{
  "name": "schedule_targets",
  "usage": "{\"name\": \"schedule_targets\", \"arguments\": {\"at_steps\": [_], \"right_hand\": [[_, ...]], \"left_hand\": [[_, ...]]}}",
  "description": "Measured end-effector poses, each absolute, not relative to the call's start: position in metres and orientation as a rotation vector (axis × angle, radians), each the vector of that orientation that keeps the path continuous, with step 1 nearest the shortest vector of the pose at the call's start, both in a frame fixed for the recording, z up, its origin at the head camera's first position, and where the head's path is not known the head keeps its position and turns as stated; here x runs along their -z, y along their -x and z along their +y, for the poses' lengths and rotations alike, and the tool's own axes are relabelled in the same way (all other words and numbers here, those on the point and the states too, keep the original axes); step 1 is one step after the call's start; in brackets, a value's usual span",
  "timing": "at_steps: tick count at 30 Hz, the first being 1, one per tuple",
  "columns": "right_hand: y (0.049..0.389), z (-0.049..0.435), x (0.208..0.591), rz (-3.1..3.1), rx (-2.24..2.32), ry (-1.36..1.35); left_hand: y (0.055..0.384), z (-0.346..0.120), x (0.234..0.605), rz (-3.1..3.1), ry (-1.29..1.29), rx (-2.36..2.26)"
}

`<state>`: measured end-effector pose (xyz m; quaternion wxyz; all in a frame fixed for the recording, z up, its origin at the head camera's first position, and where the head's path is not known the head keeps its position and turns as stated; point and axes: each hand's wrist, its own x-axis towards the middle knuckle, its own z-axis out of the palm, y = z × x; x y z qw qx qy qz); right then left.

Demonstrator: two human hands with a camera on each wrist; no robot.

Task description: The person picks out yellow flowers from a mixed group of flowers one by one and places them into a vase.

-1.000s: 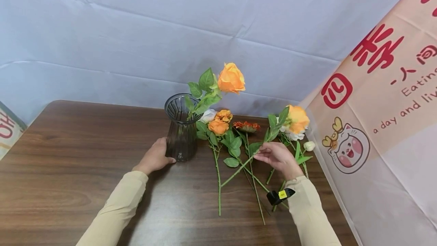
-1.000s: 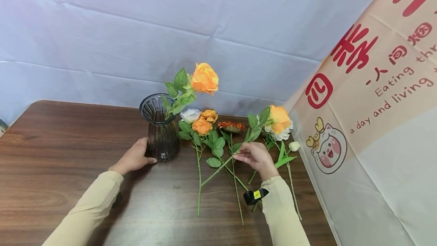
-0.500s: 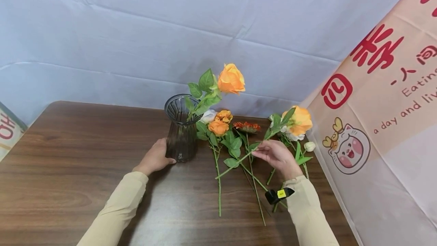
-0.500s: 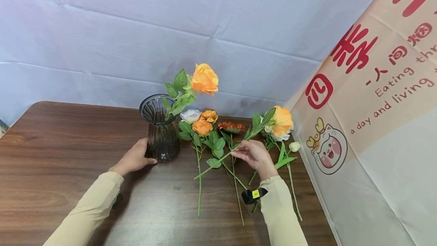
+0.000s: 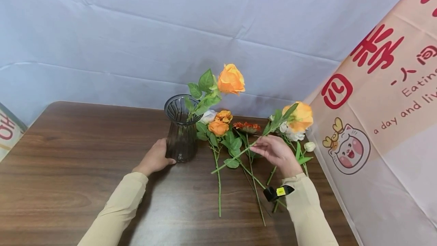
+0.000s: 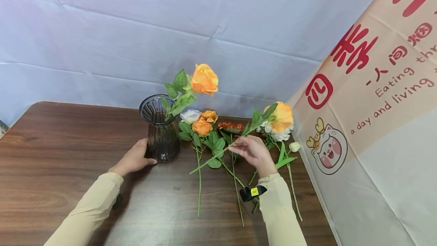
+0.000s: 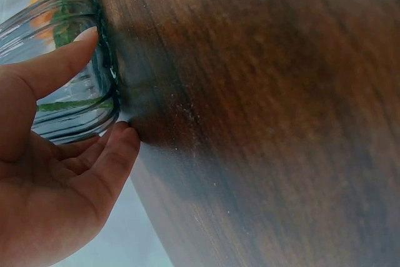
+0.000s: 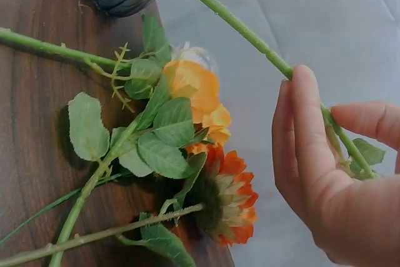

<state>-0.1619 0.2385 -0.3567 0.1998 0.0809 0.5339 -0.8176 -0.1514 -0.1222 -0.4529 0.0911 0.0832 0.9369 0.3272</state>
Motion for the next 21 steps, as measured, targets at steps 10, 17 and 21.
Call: {"name": "schedule_targets", "arguments": {"at_steps": [10,17,21], "right_hand": [[0.162,0.234,0.349,1.442,2.308,-0.177],[0.162,0.232,0.343,1.435,2.316,-0.158],[0.163,0.23,0.339,1.416,2.328,-0.155]], "left_hand": [[0.151,-0.122,0.452,2.776,-0.227,-0.973],[0.15,-0.122,0.452,2.776,-0.235,-0.981],[0.15,-0.122,0.452,2.776,-0.232,-0.978]]}}
